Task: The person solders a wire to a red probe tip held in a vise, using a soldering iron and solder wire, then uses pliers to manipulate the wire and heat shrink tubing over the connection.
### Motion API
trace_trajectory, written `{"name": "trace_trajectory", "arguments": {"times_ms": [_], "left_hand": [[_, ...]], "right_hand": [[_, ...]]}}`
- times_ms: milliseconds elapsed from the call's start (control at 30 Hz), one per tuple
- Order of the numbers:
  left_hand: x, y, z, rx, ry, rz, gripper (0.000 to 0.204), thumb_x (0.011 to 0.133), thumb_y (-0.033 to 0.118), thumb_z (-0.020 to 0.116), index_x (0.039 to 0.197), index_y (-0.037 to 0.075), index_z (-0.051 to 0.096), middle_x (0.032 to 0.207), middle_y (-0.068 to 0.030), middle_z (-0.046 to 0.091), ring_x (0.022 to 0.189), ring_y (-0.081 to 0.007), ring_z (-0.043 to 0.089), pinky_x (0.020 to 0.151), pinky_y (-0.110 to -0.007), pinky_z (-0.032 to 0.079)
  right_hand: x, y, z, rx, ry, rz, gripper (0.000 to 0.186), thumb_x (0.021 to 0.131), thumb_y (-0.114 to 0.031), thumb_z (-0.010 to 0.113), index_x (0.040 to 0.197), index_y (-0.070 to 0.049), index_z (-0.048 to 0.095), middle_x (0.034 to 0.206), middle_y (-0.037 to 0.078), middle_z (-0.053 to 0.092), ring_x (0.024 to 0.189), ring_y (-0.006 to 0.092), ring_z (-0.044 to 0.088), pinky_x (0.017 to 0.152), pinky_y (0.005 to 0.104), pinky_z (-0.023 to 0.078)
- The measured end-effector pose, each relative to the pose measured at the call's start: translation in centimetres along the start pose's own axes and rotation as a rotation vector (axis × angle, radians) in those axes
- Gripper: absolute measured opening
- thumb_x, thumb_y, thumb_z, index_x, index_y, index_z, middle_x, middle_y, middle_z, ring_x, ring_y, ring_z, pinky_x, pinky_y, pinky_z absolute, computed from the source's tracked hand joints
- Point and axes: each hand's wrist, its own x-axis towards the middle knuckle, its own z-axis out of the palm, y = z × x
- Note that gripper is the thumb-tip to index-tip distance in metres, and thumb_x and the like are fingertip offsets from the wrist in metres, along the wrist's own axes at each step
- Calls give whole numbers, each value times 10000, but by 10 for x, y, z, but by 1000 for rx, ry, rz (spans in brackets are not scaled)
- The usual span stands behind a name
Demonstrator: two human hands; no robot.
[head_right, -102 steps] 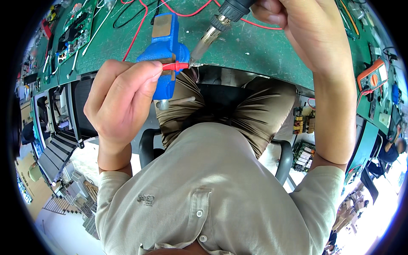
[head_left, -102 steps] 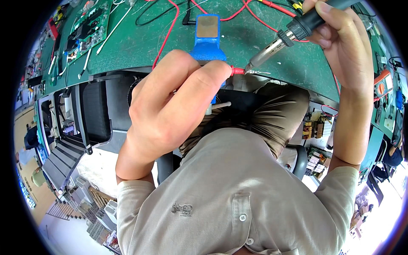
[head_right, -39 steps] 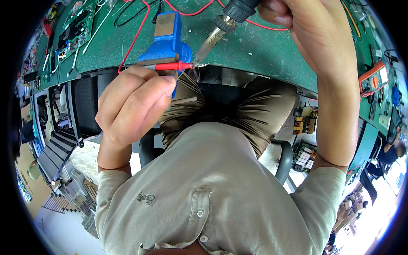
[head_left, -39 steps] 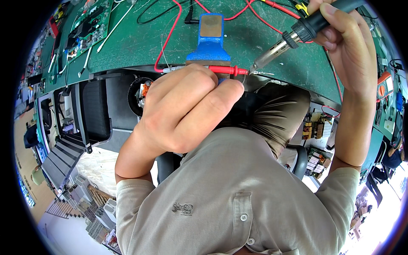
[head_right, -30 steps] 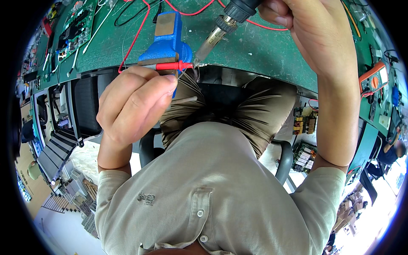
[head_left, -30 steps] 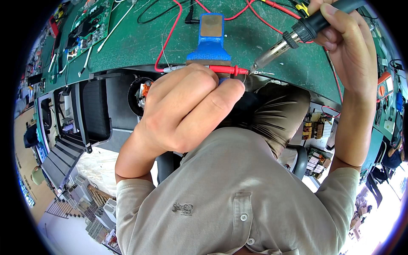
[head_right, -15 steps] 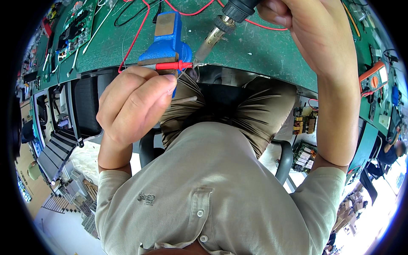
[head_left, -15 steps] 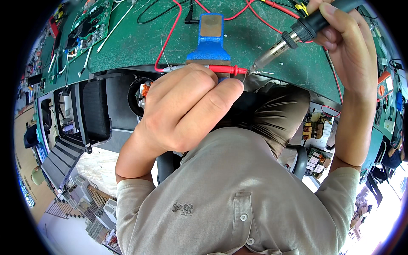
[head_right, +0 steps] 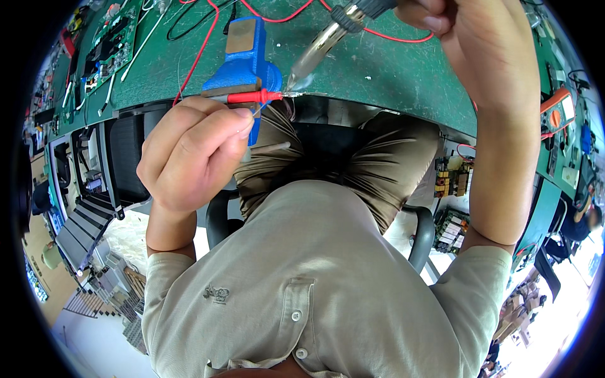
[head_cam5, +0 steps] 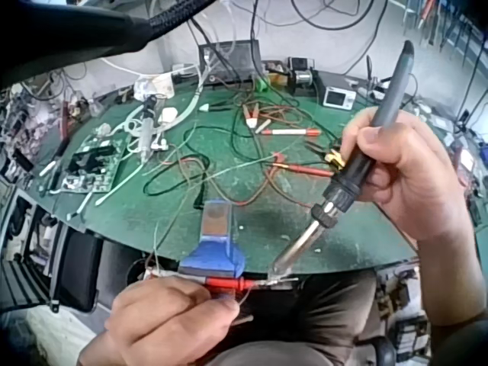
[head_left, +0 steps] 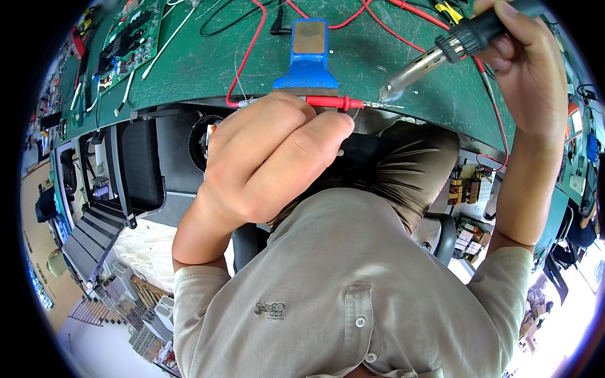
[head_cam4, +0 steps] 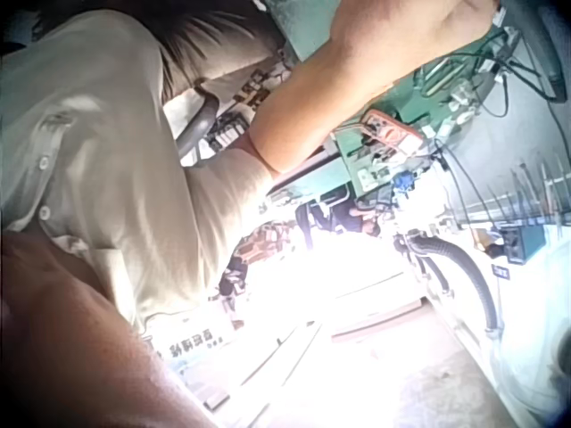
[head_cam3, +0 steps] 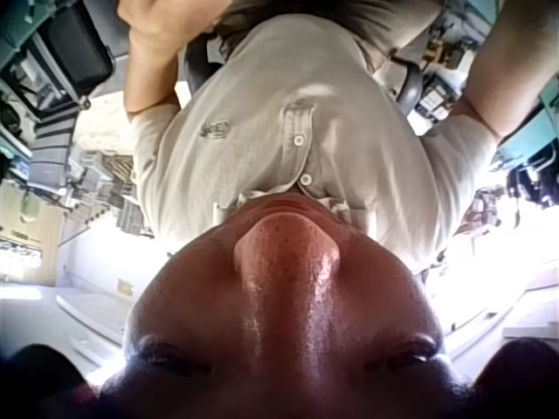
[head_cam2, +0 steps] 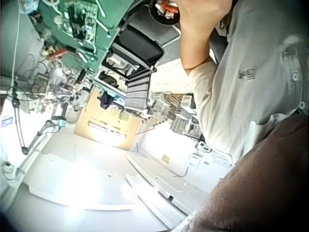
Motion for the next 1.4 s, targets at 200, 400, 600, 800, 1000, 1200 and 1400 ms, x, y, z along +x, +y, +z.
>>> {"name": "trace_trajectory", "arguments": {"times_ms": [200,400,600,800,1000,1200,1400], "left_hand": [[4,8,-12,-22,-125,-105,225,746,-111,749,951,-43,686,768,-114,648,646,-213,648,556,-284,523],[4,10,-11,9,-122,-103,224,743,-111,752,944,-39,684,760,-110,638,640,-208,641,544,-284,518],[3,8,-4,0,0,-59,325,595,-110,732,908,-46,671,681,-73,533,563,-212,577,466,-296,462],[4,21,-16,-13,-112,-227,252,758,-90,755,944,-9,605,785,-119,631,654,-241,655,581,-331,536],[0,26,-17,-11,-97,-307,289,765,-84,750,974,23,583,777,-88,599,675,-239,672,577,-326,534],[-8,21,-18,-66,-92,-285,259,820,-27,745,999,9,562,769,-88,553,684,-241,661,548,-321,514],[-12,9,-4,-122,113,-182,279,640,-33,781,872,-47,626,667,-67,550,533,-216,609,402,-270,483]], "right_hand": [[9,14,-38,185,-79,-2,233,968,-201,524,923,21,580,607,-34,408,503,53,357,456,199,299],[6,19,-45,405,-127,14,334,993,-294,517,984,29,600,675,16,519,570,112,480,514,241,389],[-9,23,-76,213,64,42,335,1014,-226,514,1180,54,594,680,-49,421,654,79,406,701,255,373],[-27,31,-82,305,27,-39,345,1032,-205,467,1248,44,569,737,-26,529,688,106,427,765,305,370],[-45,44,-93,430,-26,-57,372,1053,-218,458,1294,53,541,798,-6,552,687,109,413,756,310,333],[-59,59,-109,462,24,-100,364,1069,-235,417,1311,7,539,871,51,574,737,162,433,738,327,330],[-69,70,-113,426,79,-129,371,1075,-241,404,1339,-6,519,905,58,584,776,181,453,785,363,321]]}}
